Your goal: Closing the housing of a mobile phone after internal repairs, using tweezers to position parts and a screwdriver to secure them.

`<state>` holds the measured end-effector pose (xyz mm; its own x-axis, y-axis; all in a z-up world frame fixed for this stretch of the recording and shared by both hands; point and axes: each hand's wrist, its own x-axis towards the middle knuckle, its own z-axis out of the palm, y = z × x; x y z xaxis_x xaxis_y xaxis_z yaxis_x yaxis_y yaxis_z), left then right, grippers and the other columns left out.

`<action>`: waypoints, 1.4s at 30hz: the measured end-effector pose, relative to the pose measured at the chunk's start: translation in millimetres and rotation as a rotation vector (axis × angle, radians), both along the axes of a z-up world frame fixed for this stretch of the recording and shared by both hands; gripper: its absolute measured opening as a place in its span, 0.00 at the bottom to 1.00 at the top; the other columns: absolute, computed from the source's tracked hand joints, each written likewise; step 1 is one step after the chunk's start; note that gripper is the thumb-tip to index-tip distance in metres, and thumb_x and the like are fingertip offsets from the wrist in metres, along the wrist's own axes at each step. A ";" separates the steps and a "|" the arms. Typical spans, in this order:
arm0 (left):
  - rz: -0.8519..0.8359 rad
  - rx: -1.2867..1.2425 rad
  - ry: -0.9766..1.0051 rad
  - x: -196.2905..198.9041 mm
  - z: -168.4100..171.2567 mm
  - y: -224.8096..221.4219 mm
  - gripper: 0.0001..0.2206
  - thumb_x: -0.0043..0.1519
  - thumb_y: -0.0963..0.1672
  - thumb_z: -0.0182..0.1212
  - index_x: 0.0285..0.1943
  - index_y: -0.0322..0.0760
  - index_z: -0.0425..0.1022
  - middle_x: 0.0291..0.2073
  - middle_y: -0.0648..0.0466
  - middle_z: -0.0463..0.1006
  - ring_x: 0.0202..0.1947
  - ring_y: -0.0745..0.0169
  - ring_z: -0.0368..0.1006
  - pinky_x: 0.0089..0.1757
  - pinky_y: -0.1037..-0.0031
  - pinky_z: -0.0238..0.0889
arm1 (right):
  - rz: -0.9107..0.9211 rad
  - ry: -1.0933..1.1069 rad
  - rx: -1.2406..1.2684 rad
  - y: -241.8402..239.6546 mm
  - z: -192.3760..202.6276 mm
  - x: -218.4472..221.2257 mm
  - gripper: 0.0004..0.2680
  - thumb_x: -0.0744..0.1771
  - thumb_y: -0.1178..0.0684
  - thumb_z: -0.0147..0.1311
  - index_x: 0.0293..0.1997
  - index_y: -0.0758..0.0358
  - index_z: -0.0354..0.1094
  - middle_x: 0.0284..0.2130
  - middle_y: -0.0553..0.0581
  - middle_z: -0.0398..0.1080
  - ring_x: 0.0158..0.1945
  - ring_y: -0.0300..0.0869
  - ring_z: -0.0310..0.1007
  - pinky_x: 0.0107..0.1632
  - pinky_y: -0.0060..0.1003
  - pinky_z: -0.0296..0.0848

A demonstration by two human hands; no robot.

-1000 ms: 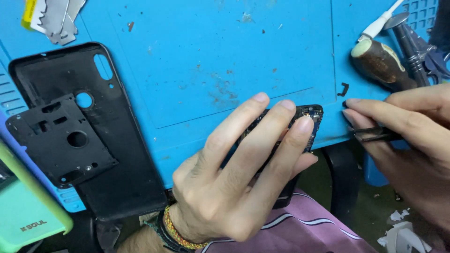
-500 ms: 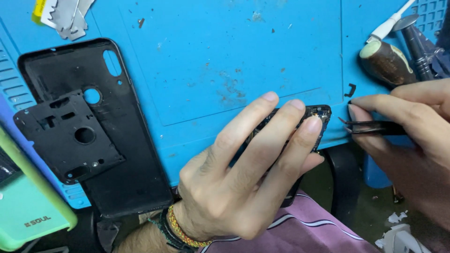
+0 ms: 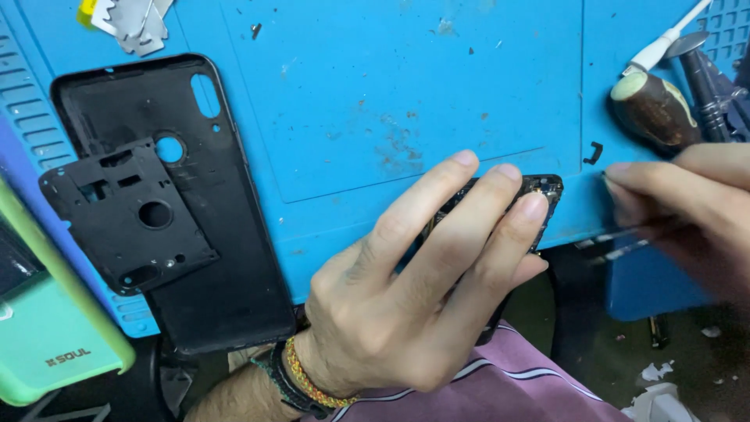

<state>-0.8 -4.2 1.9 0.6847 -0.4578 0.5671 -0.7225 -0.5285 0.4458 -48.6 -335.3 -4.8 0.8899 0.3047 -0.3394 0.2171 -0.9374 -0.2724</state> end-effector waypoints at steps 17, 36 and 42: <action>-0.010 -0.008 0.011 -6.3 -0.7 8.2 0.17 0.80 0.46 0.46 0.62 0.35 0.82 0.59 0.50 0.83 0.60 0.49 0.87 0.57 0.70 0.83 | 0.469 -0.224 -0.060 55.4 49.0 48.7 0.22 0.69 0.47 0.55 0.75 0.55 0.67 0.50 0.51 0.73 0.38 0.54 0.72 0.47 0.49 0.72; -0.039 -0.025 0.007 -4.0 -2.0 9.8 0.15 0.80 0.45 0.48 0.62 0.31 0.80 0.58 0.47 0.83 0.59 0.47 0.86 0.60 0.67 0.84 | 0.646 -0.198 -0.063 39.4 44.5 55.7 0.36 0.63 0.27 0.49 0.78 0.55 0.58 0.62 0.53 0.70 0.39 0.50 0.77 0.41 0.48 0.72; -0.026 -0.027 -0.022 -2.6 -3.4 9.2 0.13 0.80 0.44 0.52 0.62 0.32 0.81 0.57 0.48 0.84 0.58 0.50 0.85 0.60 0.71 0.84 | -0.515 0.257 0.327 -51.9 -24.1 10.0 0.23 0.72 0.45 0.38 0.78 0.60 0.63 0.23 0.65 0.66 0.15 0.50 0.61 0.18 0.43 0.56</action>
<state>-3.4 5.0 -1.5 0.6602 -0.4593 0.5942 -0.7454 -0.4977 0.4435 -38.6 -387.2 -29.0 0.8524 -0.0150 -0.5227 -0.3470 -0.7640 -0.5440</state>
